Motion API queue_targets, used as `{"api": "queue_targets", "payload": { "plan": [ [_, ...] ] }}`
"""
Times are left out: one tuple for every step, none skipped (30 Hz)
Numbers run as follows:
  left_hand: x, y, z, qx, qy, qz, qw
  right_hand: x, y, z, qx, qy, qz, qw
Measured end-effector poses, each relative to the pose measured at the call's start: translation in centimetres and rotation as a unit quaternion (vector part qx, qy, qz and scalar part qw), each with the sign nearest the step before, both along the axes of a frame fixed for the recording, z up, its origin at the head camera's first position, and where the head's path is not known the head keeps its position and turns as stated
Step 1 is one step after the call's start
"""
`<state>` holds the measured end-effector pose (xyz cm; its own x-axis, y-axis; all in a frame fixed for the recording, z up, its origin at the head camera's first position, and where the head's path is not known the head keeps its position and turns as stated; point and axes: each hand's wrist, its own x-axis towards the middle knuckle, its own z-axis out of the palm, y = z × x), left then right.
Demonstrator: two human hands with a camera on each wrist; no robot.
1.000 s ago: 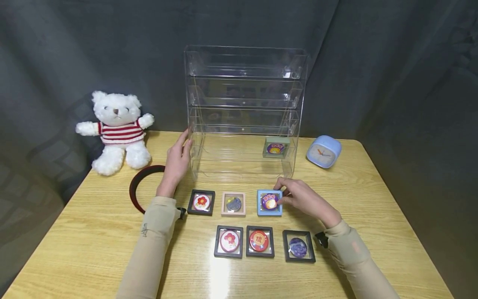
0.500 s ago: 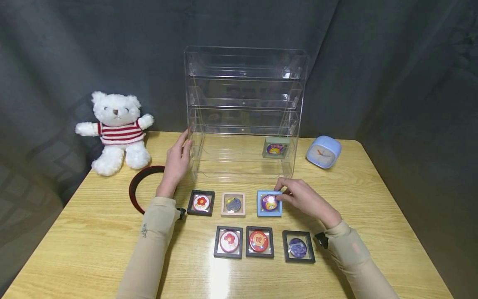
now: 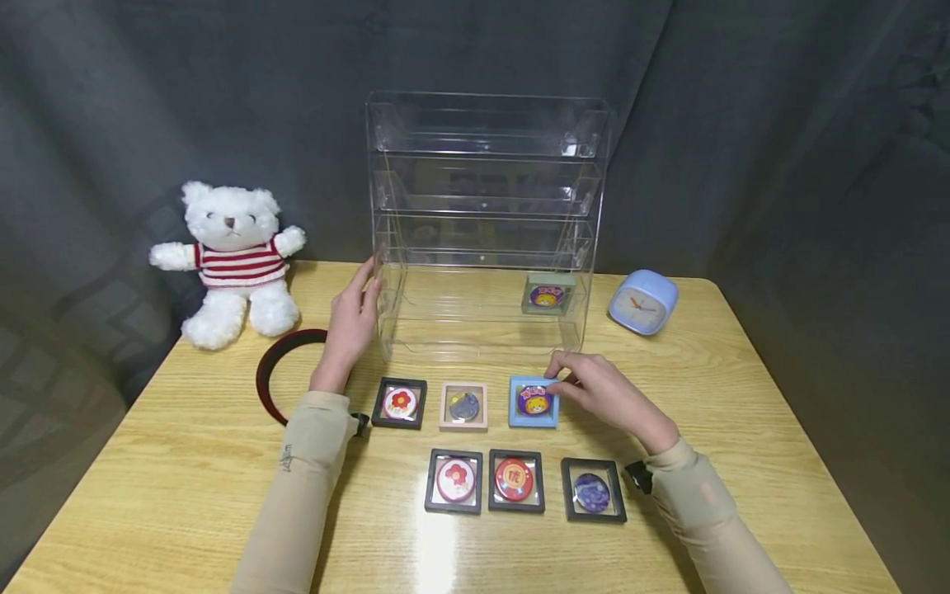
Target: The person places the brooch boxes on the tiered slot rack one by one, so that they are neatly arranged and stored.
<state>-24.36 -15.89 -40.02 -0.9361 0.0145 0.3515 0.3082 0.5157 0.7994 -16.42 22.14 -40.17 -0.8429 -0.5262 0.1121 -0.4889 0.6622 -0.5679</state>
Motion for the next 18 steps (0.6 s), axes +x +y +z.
{"api": "queue_targets", "payload": {
  "plan": [
    [0.00, 0.02, 0.01, 0.000, 0.000, 0.000, 1.0000, -0.01, 0.00, 0.00, -0.001, 0.001, 0.000, 1.0000],
    [-0.01, 0.03, 0.01, -0.001, 0.000, 0.001, 1.0000, -0.01, -0.01, 0.02, -0.002, 0.002, -0.001, 1.0000],
    [-0.01, 0.04, 0.01, -0.001, -0.001, 0.001, 1.0000, 0.00, -0.01, 0.04, -0.003, 0.003, -0.001, 1.0000],
    [-0.05, 0.04, -0.01, -0.002, 0.000, 0.001, 1.0000, 0.00, -0.01, 0.04, -0.004, 0.004, -0.001, 1.0000],
    [-0.06, 0.05, -0.02, -0.002, 0.001, 0.002, 1.0000, 0.01, -0.02, 0.06, -0.004, 0.005, -0.001, 1.0000],
    [-0.06, 0.05, -0.02, -0.003, 0.001, 0.002, 1.0000, 0.05, -0.03, 0.09, -0.004, 0.006, -0.002, 1.0000],
    [-0.06, 0.04, -0.03, -0.004, 0.001, 0.002, 1.0000, 0.09, -0.03, 0.13, -0.004, 0.007, -0.003, 1.0000],
    [-0.06, 0.03, -0.04, -0.004, 0.001, 0.001, 1.0000, 0.12, -0.04, 0.17, -0.004, 0.008, -0.003, 1.0000],
    [-0.07, 0.02, -0.06, -0.005, 0.001, 0.001, 1.0000, 0.14, -0.04, 0.18, -0.005, 0.010, -0.003, 0.9999],
    [-0.08, 0.00, -0.08, -0.005, 0.001, 0.000, 1.0000, 0.15, -0.03, 0.20, -0.005, 0.011, -0.003, 0.9999],
    [-0.03, -0.01, -0.07, -0.004, 0.000, -0.001, 1.0000, 0.14, -0.03, 0.21, -0.006, 0.012, -0.002, 0.9999],
    [-0.02, -0.02, -0.07, -0.004, -0.001, -0.002, 1.0000, 0.13, -0.03, 0.23, -0.008, 0.014, -0.002, 0.9999],
    [-0.01, -0.03, -0.06, -0.005, -0.002, -0.002, 1.0000, 0.11, -0.03, 0.24, -0.009, 0.015, -0.001, 0.9998],
    [0.00, -0.04, -0.06, -0.005, -0.003, -0.003, 1.0000, 0.09, -0.04, 0.27, -0.011, 0.017, 0.000, 0.9998],
    [0.02, -0.04, -0.06, -0.005, -0.004, -0.002, 1.0000, 0.08, -0.06, 0.31, -0.014, 0.018, 0.000, 0.9997],
    [0.03, -0.04, -0.05, -0.005, -0.004, -0.003, 1.0000, 0.08, -0.07, 0.34, -0.016, 0.019, 0.001, 0.9997],
    [0.05, -0.04, -0.05, -0.005, -0.004, -0.003, 1.0000, 0.07, -0.08, 0.38, -0.018, 0.020, 0.001, 0.9996],
    [0.04, -0.04, -0.05, -0.005, -0.004, -0.004, 1.0000, 0.06, -0.09, 0.43, -0.020, 0.021, 0.001, 0.9996]
  ]
}}
